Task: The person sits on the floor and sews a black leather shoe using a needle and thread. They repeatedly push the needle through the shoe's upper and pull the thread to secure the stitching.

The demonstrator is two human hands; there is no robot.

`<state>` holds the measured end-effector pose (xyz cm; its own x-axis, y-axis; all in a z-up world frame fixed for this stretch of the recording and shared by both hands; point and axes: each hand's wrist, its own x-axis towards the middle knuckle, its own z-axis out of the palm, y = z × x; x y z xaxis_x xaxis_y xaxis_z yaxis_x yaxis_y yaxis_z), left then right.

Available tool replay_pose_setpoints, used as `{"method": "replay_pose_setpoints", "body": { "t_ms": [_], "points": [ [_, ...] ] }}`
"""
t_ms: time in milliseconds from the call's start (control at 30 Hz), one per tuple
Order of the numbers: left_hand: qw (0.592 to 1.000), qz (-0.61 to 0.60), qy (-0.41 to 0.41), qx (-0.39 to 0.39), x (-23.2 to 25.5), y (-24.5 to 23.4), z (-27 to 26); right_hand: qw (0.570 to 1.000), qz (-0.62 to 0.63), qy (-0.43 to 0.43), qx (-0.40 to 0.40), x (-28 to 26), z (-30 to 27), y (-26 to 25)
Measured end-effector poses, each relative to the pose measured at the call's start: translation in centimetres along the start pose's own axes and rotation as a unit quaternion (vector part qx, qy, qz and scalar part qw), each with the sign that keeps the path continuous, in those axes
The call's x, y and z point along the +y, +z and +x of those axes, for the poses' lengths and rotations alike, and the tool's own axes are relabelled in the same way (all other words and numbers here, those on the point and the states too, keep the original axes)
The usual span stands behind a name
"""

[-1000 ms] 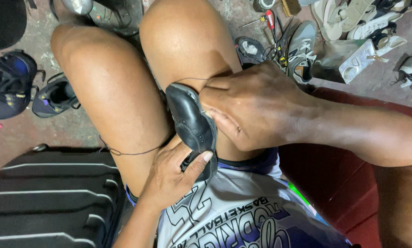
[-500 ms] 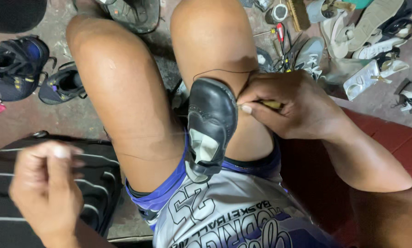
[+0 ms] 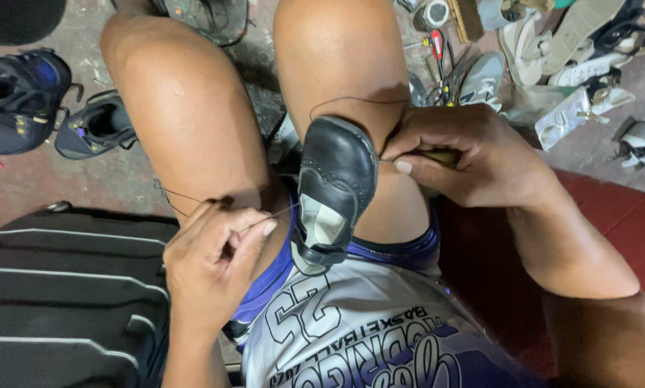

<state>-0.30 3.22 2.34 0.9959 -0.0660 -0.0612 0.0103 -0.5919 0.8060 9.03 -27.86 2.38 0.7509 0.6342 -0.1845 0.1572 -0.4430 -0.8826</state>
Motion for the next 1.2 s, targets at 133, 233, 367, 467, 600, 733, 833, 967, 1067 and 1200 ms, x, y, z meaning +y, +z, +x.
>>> {"method": "replay_pose_setpoints", "body": {
  "t_ms": [133,233,367,467,600,733,833,967,1067,1200],
  "points": [
    [0.987,-0.152,-0.053,0.018,-1.4,-0.7,-2.3,1.000,0.017,-0.011,-0.006,0.1,-0.2,-0.2],
    [0.778,-0.622,-0.082,0.007,-2.4,-0.2,-3.4,0.998,0.061,-0.032,-0.002,0.5,-0.3,-0.2],
    [0.731,-0.653,-0.195,-0.031,-2.2,2.0,-3.9,0.999,0.039,-0.031,0.004,0.1,-0.4,0.2],
    [0.803,-0.485,-0.338,-0.075,-0.6,4.0,-2.8,0.999,0.026,-0.015,0.014,-0.7,-0.7,0.4],
    [0.785,-0.450,-0.411,-0.113,1.0,4.9,-1.1,0.998,-0.018,-0.043,0.036,-1.2,-0.7,0.4],
    [0.756,-0.451,-0.459,-0.118,1.9,6.0,-0.6,0.995,-0.088,-0.045,0.034,-1.6,-0.4,-0.2],
    [0.822,-0.406,-0.370,-0.149,2.4,6.4,-1.5,0.994,-0.101,-0.049,0.013,-1.8,-0.3,-0.6],
    [0.785,-0.470,-0.384,-0.125,1.5,7.9,-1.9,0.987,-0.124,-0.098,-0.011,-2.1,0.2,-1.9],
    [0.762,-0.520,-0.365,-0.127,0.5,8.8,-2.3,0.985,-0.118,-0.118,-0.041,-2.4,1.2,-2.9],
    [0.749,-0.553,-0.336,-0.138,-0.5,9.2,-3.3,0.969,-0.173,-0.155,-0.082,-3.2,2.4,-3.8]
  ]
}}
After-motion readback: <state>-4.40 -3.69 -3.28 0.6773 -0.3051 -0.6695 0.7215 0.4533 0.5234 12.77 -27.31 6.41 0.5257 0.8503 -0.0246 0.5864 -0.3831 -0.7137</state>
